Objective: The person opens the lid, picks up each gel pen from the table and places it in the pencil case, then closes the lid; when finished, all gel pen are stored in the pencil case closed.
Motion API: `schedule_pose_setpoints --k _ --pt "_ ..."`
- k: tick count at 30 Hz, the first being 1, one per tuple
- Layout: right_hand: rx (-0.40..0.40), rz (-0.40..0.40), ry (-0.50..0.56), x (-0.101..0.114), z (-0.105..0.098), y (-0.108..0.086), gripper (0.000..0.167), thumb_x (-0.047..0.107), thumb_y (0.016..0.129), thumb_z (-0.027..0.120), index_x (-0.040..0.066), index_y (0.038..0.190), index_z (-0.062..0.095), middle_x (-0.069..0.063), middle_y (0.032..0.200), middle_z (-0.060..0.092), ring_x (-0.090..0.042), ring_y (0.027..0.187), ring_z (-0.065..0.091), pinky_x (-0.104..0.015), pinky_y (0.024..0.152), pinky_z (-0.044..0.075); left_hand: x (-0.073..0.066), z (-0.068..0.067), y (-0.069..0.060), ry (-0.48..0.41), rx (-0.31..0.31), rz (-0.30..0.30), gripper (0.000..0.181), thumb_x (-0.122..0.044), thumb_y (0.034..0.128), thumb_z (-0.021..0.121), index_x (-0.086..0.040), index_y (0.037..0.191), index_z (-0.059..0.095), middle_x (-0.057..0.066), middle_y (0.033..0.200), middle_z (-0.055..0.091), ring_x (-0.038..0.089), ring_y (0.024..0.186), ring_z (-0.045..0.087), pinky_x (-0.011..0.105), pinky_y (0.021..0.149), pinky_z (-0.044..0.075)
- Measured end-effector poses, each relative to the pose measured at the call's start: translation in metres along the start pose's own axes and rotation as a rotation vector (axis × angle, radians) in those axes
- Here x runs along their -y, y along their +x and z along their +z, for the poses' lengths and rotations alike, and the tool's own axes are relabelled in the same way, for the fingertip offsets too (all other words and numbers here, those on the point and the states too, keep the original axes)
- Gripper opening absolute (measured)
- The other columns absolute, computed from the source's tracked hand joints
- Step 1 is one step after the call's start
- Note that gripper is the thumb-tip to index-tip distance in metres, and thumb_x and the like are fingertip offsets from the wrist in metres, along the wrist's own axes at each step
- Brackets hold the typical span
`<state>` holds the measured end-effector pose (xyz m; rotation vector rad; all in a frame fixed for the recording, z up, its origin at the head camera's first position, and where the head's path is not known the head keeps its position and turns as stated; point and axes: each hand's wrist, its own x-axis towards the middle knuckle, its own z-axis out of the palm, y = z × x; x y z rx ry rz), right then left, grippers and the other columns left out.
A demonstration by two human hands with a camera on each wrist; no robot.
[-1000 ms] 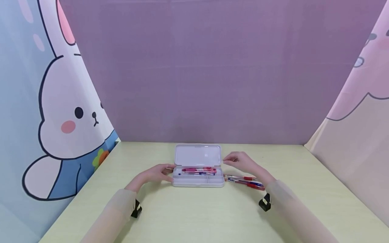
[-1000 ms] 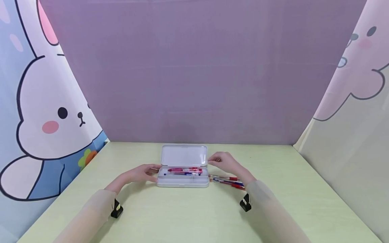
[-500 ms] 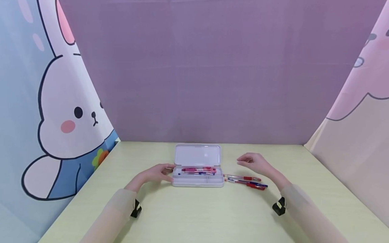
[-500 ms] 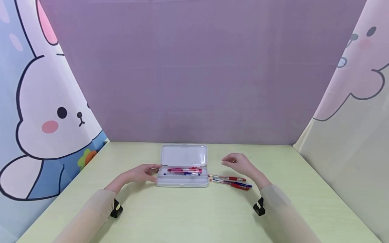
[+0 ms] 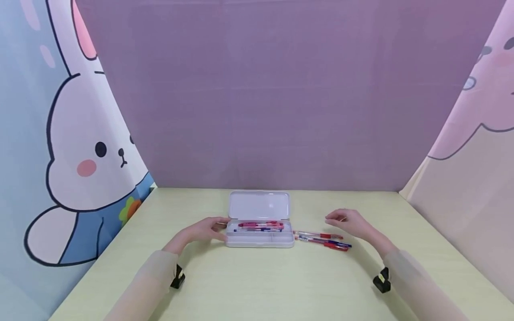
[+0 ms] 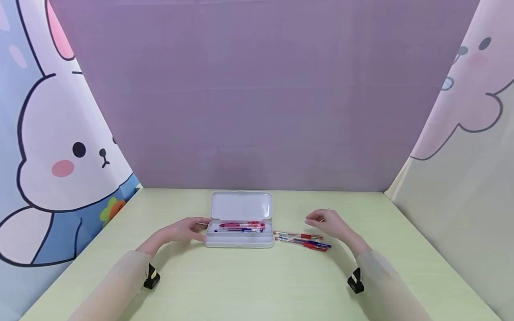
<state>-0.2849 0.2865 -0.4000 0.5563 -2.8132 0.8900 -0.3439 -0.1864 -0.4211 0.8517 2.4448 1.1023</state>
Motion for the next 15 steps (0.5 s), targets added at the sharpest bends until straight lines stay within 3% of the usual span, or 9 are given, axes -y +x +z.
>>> schedule_pose_setpoints --k 5,10,15 --pt "0.015 -0.001 -0.024 -0.009 0.005 -0.003 0.027 0.025 0.091 0.062 0.003 0.105 0.069 -0.006 0.097 0.07 -0.016 0.084 0.062 -0.025 0.072 0.053 -0.002 -0.002 -0.006 0.02 0.002 0.036 0.073 -0.035 0.0823 0.071 0.002 0.138 0.042 0.023 0.139 0.046 0.036 0.125 0.048 0.048 0.105 0.04" --pt "0.047 0.05 -0.041 -0.015 0.008 -0.006 0.025 0.026 0.09 0.063 0.006 0.103 0.07 -0.003 0.096 0.069 -0.013 0.083 0.06 -0.027 0.072 0.052 0.001 0.0 -0.002 -0.012 -0.007 -0.006 0.069 -0.025 0.0832 0.072 0.003 0.138 0.041 0.024 0.14 0.044 0.039 0.127 0.045 0.05 0.108 0.036" --pt "0.07 0.093 -0.039 -0.016 0.01 -0.01 0.022 0.026 0.088 0.065 0.008 0.101 0.07 0.0 0.092 0.068 -0.011 0.082 0.058 -0.028 0.071 0.05 0.001 0.001 0.001 0.016 -0.014 -0.024 0.067 -0.02 0.0837 0.071 0.002 0.139 0.04 0.023 0.141 0.043 0.038 0.127 0.046 0.051 0.107 0.036"
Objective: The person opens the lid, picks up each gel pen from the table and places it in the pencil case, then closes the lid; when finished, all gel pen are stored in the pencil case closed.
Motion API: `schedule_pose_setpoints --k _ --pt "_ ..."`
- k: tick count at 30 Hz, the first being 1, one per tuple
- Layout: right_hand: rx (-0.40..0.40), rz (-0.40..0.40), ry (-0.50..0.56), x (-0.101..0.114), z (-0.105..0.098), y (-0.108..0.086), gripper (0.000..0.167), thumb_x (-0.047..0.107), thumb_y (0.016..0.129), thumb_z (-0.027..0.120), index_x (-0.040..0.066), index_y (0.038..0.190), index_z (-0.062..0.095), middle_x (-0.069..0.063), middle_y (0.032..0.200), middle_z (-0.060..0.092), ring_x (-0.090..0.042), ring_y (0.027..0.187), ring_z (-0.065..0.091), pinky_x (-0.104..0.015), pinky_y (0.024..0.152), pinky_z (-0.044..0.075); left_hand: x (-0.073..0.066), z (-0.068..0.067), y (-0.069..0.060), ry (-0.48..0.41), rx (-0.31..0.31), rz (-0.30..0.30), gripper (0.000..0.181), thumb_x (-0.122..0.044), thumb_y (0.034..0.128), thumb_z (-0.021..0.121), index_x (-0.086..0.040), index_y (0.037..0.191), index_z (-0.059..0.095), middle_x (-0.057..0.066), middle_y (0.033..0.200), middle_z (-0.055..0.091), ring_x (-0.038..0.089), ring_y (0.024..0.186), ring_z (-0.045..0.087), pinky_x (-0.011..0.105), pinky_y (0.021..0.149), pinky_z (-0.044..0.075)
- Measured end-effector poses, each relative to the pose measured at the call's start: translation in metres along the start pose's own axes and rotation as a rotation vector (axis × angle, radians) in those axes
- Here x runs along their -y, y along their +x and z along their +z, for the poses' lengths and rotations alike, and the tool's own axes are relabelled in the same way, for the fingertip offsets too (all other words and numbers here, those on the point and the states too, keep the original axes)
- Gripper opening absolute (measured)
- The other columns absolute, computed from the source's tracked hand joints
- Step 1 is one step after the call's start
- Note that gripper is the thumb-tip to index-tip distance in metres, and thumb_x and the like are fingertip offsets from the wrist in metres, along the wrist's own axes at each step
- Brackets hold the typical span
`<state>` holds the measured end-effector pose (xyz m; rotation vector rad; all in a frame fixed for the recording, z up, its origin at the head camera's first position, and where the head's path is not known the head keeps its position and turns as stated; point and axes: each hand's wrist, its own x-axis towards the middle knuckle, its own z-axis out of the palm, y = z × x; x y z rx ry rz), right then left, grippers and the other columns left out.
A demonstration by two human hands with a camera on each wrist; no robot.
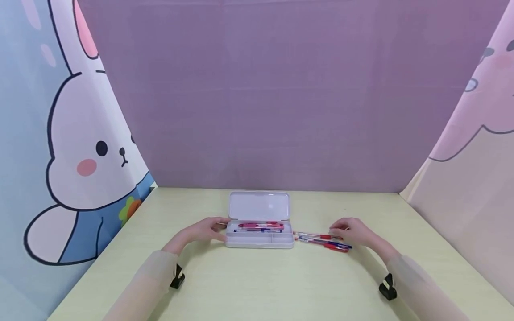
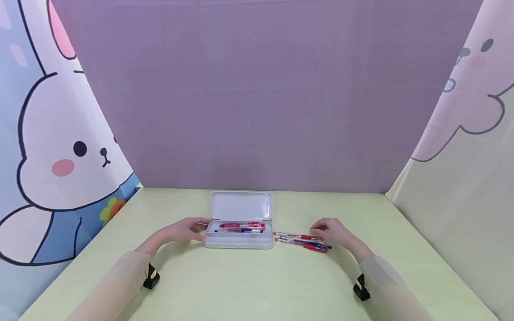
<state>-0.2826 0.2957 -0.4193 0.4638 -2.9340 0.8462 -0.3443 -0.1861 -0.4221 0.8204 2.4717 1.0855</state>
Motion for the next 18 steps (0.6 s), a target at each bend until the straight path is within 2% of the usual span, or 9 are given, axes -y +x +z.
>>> schedule_pose_setpoints --k 9,18 --pt "0.047 -0.064 -0.045 -0.0032 0.0047 -0.0005 0.016 0.018 0.087 0.067 0.006 0.095 0.073 0.001 0.086 0.064 -0.009 0.078 0.054 -0.023 0.067 0.047 -0.0014 -0.001 -0.003 -0.023 0.003 0.011 0.068 -0.019 0.0834 0.071 0.004 0.138 0.04 0.024 0.141 0.042 0.039 0.127 0.045 0.051 0.107 0.036" --pt "0.051 -0.068 -0.045 -0.0044 0.0031 -0.0012 0.014 0.014 0.084 0.068 0.005 0.093 0.074 0.001 0.085 0.063 -0.009 0.077 0.052 -0.023 0.066 0.043 0.0007 0.001 -0.0004 -0.028 -0.008 -0.002 0.067 -0.02 0.0832 0.072 0.003 0.138 0.04 0.023 0.141 0.044 0.038 0.127 0.046 0.05 0.108 0.036"
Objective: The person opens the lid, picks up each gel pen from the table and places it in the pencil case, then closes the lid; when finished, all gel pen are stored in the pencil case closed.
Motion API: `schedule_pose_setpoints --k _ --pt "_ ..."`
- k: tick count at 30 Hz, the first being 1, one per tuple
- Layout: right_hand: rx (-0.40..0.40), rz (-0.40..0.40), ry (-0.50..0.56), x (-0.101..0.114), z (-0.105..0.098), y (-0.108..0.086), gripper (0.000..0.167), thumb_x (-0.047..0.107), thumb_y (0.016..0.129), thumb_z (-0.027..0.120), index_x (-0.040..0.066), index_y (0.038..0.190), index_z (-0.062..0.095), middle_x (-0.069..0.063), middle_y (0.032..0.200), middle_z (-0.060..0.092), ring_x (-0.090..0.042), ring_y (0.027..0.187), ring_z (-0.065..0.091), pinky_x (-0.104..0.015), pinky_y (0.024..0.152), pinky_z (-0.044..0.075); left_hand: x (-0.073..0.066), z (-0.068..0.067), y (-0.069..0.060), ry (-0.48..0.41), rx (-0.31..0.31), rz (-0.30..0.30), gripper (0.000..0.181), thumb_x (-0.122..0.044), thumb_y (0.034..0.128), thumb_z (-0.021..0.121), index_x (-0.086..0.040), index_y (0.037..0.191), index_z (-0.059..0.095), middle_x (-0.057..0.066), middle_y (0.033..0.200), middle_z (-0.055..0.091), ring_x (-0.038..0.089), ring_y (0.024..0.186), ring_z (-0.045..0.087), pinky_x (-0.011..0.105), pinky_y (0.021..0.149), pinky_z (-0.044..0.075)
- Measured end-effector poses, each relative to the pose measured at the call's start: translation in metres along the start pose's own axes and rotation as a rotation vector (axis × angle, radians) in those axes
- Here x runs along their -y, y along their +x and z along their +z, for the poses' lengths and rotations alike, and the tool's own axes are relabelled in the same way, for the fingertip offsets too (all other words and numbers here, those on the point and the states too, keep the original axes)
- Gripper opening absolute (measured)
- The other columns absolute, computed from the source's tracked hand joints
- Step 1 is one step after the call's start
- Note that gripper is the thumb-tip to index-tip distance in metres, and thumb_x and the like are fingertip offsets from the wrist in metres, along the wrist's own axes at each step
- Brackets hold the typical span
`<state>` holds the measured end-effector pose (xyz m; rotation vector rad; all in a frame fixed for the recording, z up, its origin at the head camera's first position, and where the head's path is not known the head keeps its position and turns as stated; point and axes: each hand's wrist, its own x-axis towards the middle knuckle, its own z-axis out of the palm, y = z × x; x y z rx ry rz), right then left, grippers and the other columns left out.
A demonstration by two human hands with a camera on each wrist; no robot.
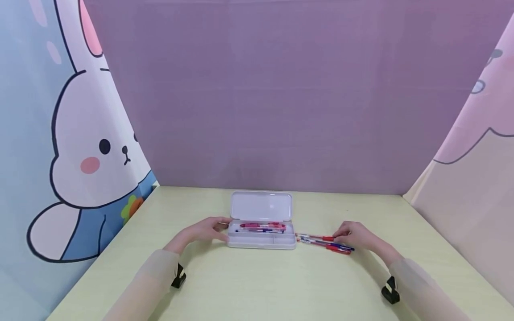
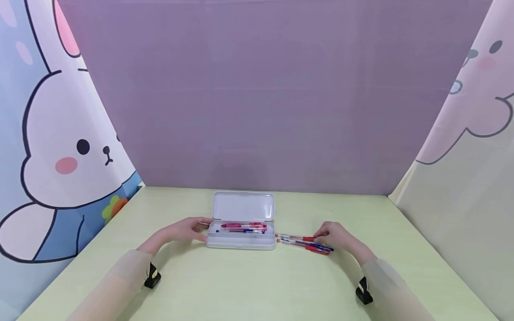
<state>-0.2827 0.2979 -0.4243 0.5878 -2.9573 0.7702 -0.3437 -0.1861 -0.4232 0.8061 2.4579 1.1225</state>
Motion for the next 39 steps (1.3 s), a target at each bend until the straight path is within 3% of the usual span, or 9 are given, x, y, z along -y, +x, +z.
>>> schedule_pose_setpoints --k 7,27,39 --pt "-0.002 0.0 0.01 0.005 -0.003 0.001 0.008 0.012 0.082 0.07 0.006 0.088 0.067 -0.001 0.084 0.064 -0.009 0.074 0.052 -0.022 0.064 0.045 -0.001 0.0 0.001 0.026 -0.011 0.002 0.069 -0.022 0.0817 0.073 0.002 0.138 0.041 0.023 0.139 0.045 0.038 0.126 0.047 0.051 0.107 0.036" --pt "-0.004 -0.001 -0.009 0.002 -0.007 -0.007 0.007 0.011 0.084 0.067 0.007 0.089 0.069 -0.001 0.087 0.066 -0.01 0.078 0.055 -0.026 0.067 0.048 0.0 0.003 0.002 0.012 0.003 -0.008 0.07 -0.023 0.0822 0.073 0.002 0.139 0.04 0.022 0.141 0.044 0.037 0.127 0.046 0.049 0.108 0.036" --pt "-0.11 -0.059 -0.023 0.005 -0.026 -0.002 0.008 0.011 0.084 0.068 0.007 0.09 0.071 -0.003 0.086 0.068 -0.005 0.074 0.057 -0.022 0.065 0.05 -0.003 0.0 0.0 0.022 -0.006 -0.001 0.07 -0.022 0.0814 0.074 0.003 0.138 0.041 0.022 0.139 0.046 0.037 0.126 0.047 0.05 0.107 0.037"
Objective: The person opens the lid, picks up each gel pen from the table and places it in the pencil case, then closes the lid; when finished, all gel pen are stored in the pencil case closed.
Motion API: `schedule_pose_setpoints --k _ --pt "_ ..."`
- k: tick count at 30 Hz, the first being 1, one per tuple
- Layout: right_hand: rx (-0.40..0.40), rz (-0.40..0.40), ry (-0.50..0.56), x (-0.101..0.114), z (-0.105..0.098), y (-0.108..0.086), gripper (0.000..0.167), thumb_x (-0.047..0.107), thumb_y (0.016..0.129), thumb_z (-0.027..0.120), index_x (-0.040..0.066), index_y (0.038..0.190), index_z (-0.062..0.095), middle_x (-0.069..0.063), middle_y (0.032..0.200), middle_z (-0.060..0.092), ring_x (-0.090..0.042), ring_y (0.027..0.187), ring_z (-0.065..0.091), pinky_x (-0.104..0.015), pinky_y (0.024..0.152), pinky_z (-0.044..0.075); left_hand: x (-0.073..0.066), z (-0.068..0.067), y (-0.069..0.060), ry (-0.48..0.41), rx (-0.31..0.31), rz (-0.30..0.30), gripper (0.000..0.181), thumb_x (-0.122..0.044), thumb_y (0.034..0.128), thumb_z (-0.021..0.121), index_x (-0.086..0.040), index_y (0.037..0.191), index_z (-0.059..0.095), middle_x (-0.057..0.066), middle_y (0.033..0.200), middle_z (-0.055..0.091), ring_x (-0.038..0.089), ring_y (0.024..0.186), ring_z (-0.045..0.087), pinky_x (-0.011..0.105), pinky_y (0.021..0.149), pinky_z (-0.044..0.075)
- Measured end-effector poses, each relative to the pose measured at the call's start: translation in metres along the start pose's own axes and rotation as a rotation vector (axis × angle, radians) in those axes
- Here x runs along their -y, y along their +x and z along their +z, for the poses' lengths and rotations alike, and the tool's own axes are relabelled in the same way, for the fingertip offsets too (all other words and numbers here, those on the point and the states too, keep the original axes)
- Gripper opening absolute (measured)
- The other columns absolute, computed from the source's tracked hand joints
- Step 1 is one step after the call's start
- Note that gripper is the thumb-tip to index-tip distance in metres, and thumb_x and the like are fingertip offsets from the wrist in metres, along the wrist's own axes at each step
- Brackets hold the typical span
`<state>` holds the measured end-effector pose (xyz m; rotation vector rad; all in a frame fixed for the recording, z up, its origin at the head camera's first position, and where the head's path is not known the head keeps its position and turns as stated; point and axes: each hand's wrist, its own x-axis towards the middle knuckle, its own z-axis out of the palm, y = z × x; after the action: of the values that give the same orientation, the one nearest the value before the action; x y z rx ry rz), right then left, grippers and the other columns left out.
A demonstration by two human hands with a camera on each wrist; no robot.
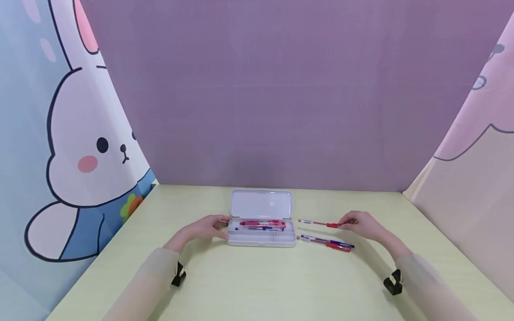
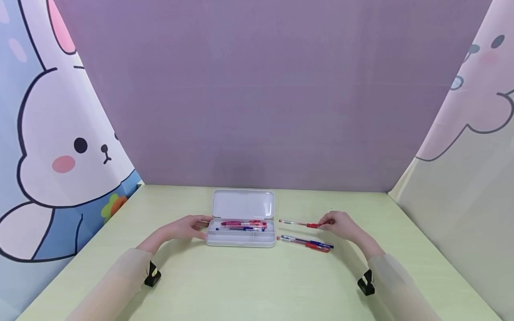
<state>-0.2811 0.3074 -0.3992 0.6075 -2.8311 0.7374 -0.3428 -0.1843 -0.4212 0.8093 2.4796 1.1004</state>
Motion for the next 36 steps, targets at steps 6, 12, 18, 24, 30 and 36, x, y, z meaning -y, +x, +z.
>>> schedule_pose_setpoints --k 6,12,18,24,30,36 --pt "-0.013 0.012 0.024 0.008 -0.003 0.01 0.009 0.013 0.085 0.068 0.008 0.092 0.071 -0.002 0.087 0.068 -0.007 0.076 0.057 -0.023 0.067 0.05 0.001 0.0 0.001 0.011 0.008 0.012 0.07 -0.022 0.0819 0.073 0.004 0.138 0.041 0.023 0.139 0.045 0.037 0.126 0.046 0.049 0.107 0.038" --pt "-0.03 -0.007 0.035 0.022 0.0 0.024 0.01 0.013 0.086 0.067 0.008 0.093 0.072 -0.003 0.09 0.069 -0.013 0.081 0.06 -0.027 0.071 0.052 0.0 0.0 0.001 0.008 0.007 -0.002 0.069 -0.022 0.0818 0.073 0.004 0.138 0.041 0.023 0.139 0.046 0.037 0.127 0.046 0.049 0.107 0.037" --pt "-0.045 -0.031 0.051 0.039 0.006 0.04 0.009 0.013 0.086 0.067 0.008 0.093 0.072 -0.003 0.089 0.069 -0.013 0.082 0.061 -0.029 0.074 0.053 -0.001 -0.001 0.0 0.014 0.011 0.002 0.069 -0.021 0.0827 0.072 0.005 0.138 0.04 0.023 0.139 0.045 0.038 0.127 0.045 0.049 0.107 0.036" --pt "-0.029 -0.045 0.072 0.056 0.016 0.057 0.009 0.014 0.086 0.068 0.009 0.092 0.073 -0.002 0.088 0.068 -0.014 0.081 0.059 -0.03 0.074 0.052 0.0 -0.001 0.001 0.012 0.005 -0.001 0.068 -0.02 0.0822 0.073 0.004 0.138 0.041 0.023 0.139 0.045 0.038 0.127 0.046 0.05 0.107 0.037" --pt "-0.021 -0.07 0.101 0.073 0.028 0.071 0.009 0.013 0.085 0.068 0.009 0.092 0.073 -0.002 0.087 0.068 -0.013 0.081 0.059 -0.029 0.074 0.053 0.001 -0.001 0.001 0.009 0.004 -0.005 0.069 -0.022 0.0817 0.073 0.003 0.138 0.042 0.022 0.139 0.045 0.037 0.127 0.045 0.049 0.107 0.037" --pt "-0.001 -0.106 0.142 0.088 0.042 0.082 0.01 0.008 0.085 0.067 0.005 0.093 0.073 -0.006 0.087 0.068 -0.014 0.079 0.059 -0.03 0.073 0.054 0.002 0.001 0.002 0.006 -0.001 -0.018 0.069 -0.023 0.0812 0.074 0.0 0.138 0.043 0.021 0.14 0.045 0.036 0.127 0.045 0.048 0.108 0.037"
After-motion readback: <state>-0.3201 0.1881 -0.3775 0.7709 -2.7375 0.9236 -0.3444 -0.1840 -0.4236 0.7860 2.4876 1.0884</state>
